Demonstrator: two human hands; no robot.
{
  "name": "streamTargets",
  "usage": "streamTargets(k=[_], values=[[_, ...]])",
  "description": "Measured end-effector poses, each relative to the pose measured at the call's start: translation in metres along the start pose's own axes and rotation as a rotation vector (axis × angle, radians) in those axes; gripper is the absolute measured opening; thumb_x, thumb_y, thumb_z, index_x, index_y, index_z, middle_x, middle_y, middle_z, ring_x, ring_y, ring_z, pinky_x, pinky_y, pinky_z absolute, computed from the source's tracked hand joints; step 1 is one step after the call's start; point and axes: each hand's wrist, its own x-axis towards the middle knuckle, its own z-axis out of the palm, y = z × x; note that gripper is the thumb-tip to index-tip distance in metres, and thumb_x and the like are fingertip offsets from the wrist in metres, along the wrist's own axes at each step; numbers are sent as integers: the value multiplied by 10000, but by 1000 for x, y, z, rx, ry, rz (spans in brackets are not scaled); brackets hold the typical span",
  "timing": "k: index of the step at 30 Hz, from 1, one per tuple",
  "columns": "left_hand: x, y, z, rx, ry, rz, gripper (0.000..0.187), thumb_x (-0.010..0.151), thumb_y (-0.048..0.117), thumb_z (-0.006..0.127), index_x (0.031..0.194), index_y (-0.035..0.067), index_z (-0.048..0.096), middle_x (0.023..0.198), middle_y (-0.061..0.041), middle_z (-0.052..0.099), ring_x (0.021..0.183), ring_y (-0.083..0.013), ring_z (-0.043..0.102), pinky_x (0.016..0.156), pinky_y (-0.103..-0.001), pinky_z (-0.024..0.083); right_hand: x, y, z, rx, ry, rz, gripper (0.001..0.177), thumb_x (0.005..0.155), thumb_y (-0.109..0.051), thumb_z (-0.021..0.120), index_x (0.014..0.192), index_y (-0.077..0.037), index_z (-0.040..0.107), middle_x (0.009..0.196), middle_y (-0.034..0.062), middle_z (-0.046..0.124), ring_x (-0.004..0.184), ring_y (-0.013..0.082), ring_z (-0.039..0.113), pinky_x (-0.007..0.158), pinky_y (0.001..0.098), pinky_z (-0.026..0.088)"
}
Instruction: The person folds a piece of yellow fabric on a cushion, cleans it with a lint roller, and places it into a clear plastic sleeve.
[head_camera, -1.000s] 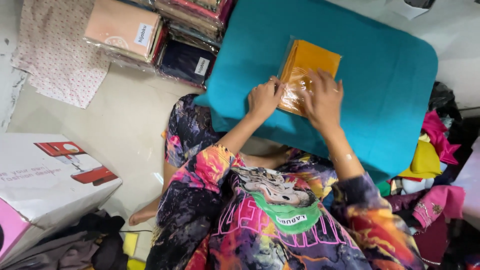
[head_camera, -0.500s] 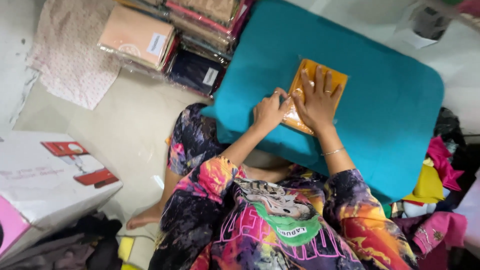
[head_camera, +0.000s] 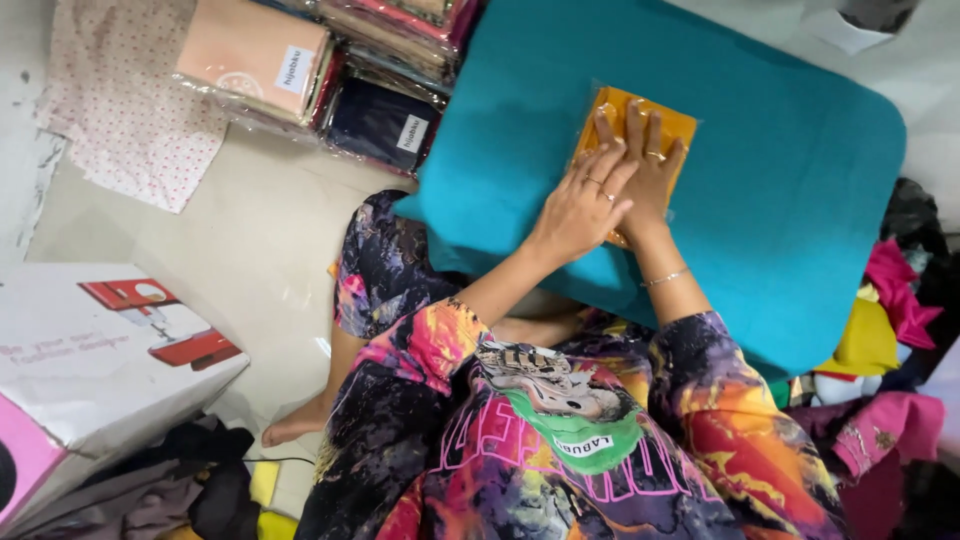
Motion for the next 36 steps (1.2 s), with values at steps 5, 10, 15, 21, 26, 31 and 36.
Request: streamTargets(k=[5,10,15,21,26,31,36], values=[[-19,-9,12,109,-477,-115,907,1081,580,498,1636,-7,85,1727,-178,129,1617,-343,173,1341,-457,189,13,23,43,-86,150,-81,701,1123,-586,420,1718,-281,212,1723,93,-24,1536,354,-99,1103,803,77],[-14,0,5,108,-418,-113,789,1121,470,468,1667,70,64,1754,-76,105,1634,-235,210,1344,-401,250,10,23,20,66,23,-84,706,1058,-534,409,1675,-271,188,1711,191,103,1534,517,90,1079,821,128],[6,10,34,373,-456,-119,683,1143,601,296,1688,256,68,1761,70,98,1638,-257,278,1256,-451,347,5,46,2,434,163,-181,652,1129,-516,291,1651,-128,252,1698,210,220,1569,406,220,1205,630,186],[13,-7,30,410,-526,-181,643,1119,540,455,1648,228,265,1707,71,192,1582,-187,144,1274,-481,226,9,58,16,188,206,-110,580,1151,-402,310,1647,-102,330,1683,223,190,1538,469,162,1187,714,169],[12,-7,33,229,-496,-233,582,1072,394,470,1571,98,418,1663,-34,318,1562,-260,196,1261,-490,261,6,54,18,189,191,-78,561,1146,-379,318,1641,-116,340,1670,235,230,1532,472,179,1198,687,145],[16,-9,33,236,-490,-220,575,1067,372,478,1559,77,443,1664,-55,302,1561,-282,211,1251,-480,308,10,53,17,161,181,-66,540,1144,-306,367,1646,-116,311,1669,236,221,1532,471,162,1197,697,150],[16,-10,34,245,-498,-227,567,1069,361,460,1562,82,436,1661,-50,312,1558,-291,224,1250,-478,298,11,54,19,155,180,-39,543,1151,-386,329,1643,-156,344,1678,194,228,1540,418,146,1208,668,123]])
